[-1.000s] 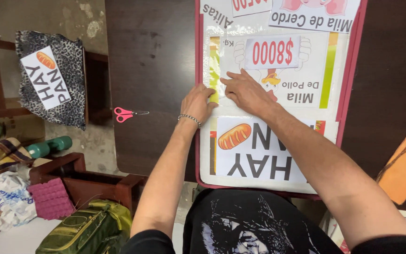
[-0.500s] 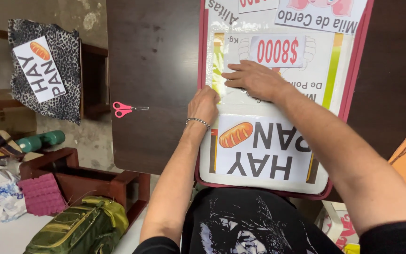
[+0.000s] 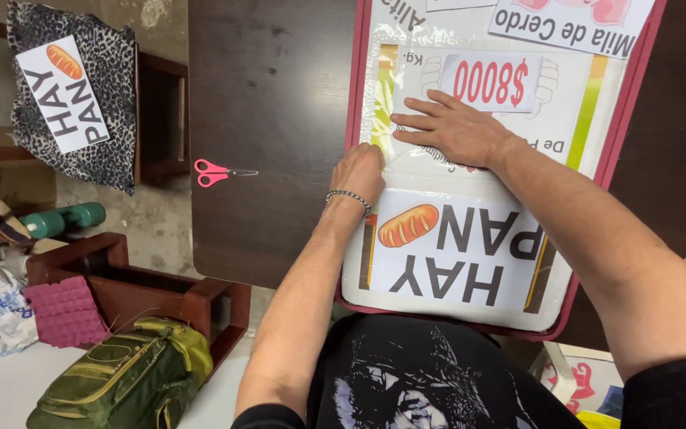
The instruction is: Assembling a food menu sign by sticking printed labels and adhesive tape onto a board
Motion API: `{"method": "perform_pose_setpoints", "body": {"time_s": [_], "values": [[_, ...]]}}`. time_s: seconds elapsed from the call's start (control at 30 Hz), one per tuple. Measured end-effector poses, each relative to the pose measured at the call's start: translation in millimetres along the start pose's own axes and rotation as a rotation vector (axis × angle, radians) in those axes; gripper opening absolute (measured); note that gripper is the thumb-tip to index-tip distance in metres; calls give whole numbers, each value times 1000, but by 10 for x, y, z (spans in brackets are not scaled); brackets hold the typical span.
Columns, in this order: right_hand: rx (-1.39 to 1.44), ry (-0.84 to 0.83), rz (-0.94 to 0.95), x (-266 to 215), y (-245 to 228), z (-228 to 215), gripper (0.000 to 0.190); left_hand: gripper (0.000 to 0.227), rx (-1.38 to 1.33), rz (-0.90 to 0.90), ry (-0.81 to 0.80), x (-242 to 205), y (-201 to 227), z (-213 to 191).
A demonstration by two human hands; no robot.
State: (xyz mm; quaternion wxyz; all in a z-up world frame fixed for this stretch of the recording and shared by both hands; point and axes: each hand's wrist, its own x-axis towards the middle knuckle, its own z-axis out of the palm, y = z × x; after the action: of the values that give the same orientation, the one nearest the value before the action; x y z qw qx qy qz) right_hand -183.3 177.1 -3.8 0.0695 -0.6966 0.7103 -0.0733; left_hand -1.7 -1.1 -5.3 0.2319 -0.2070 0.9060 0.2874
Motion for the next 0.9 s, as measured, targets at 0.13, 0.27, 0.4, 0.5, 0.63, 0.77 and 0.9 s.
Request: {"method": "perform_pose_setpoints", "body": {"time_s": [0.13,0.27,0.4,0.5,0.63,0.77,0.9], "values": [[33,11,2,-4,6,31,48,18,-29,-19,-37,22,31,-56],[34,-2,9,-7,10,31,48,20,-66,-63,-106,20,88,-143],[45,2,9,-10,8,34,48,20,-68,-75,-119,22,119,-166],[11,-12,22,-10,13,41,49,20,-69,-92,-133,-5,178,-245],[3,-3,15,-9,7,32,49,23,-89,-154,-165,-72,260,-380],[15,9,10,-15,8,38,50,24,-104,-151,-160,-130,335,-453],[6,14,3,-18,-5,46,49,26,-93,-151,-171,-136,346,-453]]}}
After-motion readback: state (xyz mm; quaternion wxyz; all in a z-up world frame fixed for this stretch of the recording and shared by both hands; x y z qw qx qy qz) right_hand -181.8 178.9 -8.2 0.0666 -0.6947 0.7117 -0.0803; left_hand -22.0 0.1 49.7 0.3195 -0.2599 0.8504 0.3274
